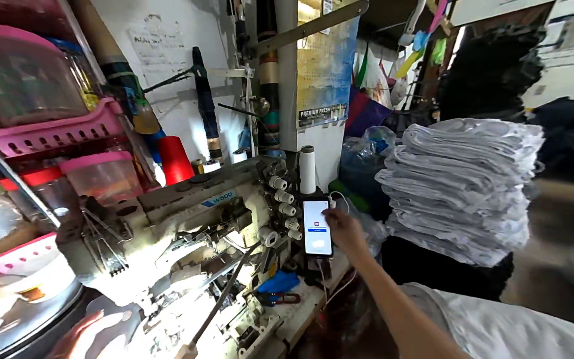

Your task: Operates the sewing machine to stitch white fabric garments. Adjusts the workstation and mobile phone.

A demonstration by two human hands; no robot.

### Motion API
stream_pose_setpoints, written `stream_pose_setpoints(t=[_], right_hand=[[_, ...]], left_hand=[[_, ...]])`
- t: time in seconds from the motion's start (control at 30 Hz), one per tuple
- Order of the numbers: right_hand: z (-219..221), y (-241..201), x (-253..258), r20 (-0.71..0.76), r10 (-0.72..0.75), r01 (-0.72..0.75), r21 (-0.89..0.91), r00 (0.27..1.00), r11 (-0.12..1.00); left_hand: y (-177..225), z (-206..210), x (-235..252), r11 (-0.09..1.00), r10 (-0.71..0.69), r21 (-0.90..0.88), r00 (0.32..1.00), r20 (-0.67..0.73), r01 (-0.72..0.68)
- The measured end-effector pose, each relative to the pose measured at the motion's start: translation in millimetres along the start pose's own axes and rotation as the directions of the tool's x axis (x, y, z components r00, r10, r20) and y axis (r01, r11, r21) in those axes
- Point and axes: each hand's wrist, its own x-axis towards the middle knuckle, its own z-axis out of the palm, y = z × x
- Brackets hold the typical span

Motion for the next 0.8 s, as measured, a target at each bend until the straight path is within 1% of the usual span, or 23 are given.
stream_pose_setpoints(t=[0.03,0.07,0.1,0.13,0.17,0.2,0.27,0.33,0.43,0.53,0.63,0.67,0.73,0.8], right_hand=[[-7,9,13,-0.070,-0.022,0.023,0.010,0.997,1.000],[-12,16,24,-0.111,-0.032,0.034,0.016,0.993,0.999],[-14,20,34,-0.121,-0.027,0.029,0.014,0.992,0.999],[-15,23,42,-0.101,-0.015,0.015,0.002,0.995,1.000],[-16,26,48,-0.066,-0.008,0.007,-0.016,0.998,1.000],[-16,30,53,-0.024,-0.014,0.013,-0.033,1.000,0.999],[-14,34,59,0.031,-0.019,0.021,-0.046,0.999,0.999],[-11,36,63,0.036,-0.023,0.025,-0.041,0.999,0.999],[-4,37,62,-0.011,-0.023,0.023,0.006,1.000,1.000],[1,37,66,-0.044,-0.010,0.010,-0.002,0.999,1.000],[1,33,66,-0.076,-0.004,0.002,-0.034,0.997,0.999],[-1,30,64,-0.093,-0.007,0.005,-0.025,0.996,1.000],[-6,18,59,-0.138,-0.009,0.014,0.030,0.990,0.999],[-11,0,52,-0.181,-0.036,0.057,0.113,0.983,0.992]], left_hand=[[-27,21,4,0.996,0.081,-0.026,0.993,-0.087,-0.084],[-49,40,5,0.992,0.094,-0.069,0.980,-0.177,-0.108],[-51,44,5,0.993,0.020,-0.112,0.985,-0.170,-0.039],[-52,43,5,0.992,-0.042,-0.121,0.990,-0.132,0.026],[-54,41,5,0.991,-0.064,-0.124,0.992,-0.106,0.050],[-60,42,5,0.990,-0.058,-0.137,0.993,-0.099,0.044],[-80,48,4,0.984,0.028,-0.167,0.987,-0.157,-0.054],[-76,48,3,0.983,0.067,-0.155,0.982,-0.176,-0.095],[-64,42,3,0.989,0.109,-0.081,0.981,-0.159,-0.123],[-60,39,5,0.989,0.086,-0.111,0.986,-0.144,-0.103],[-48,38,1,0.994,0.072,-0.066,0.986,-0.151,-0.083],[-51,40,1,0.995,0.080,-0.051,0.983,-0.164,-0.090],[-49,42,0,0.994,0.090,-0.049,0.979,-0.185,-0.101],[-50,44,1,0.993,0.095,-0.055,0.974,-0.207,-0.109]])
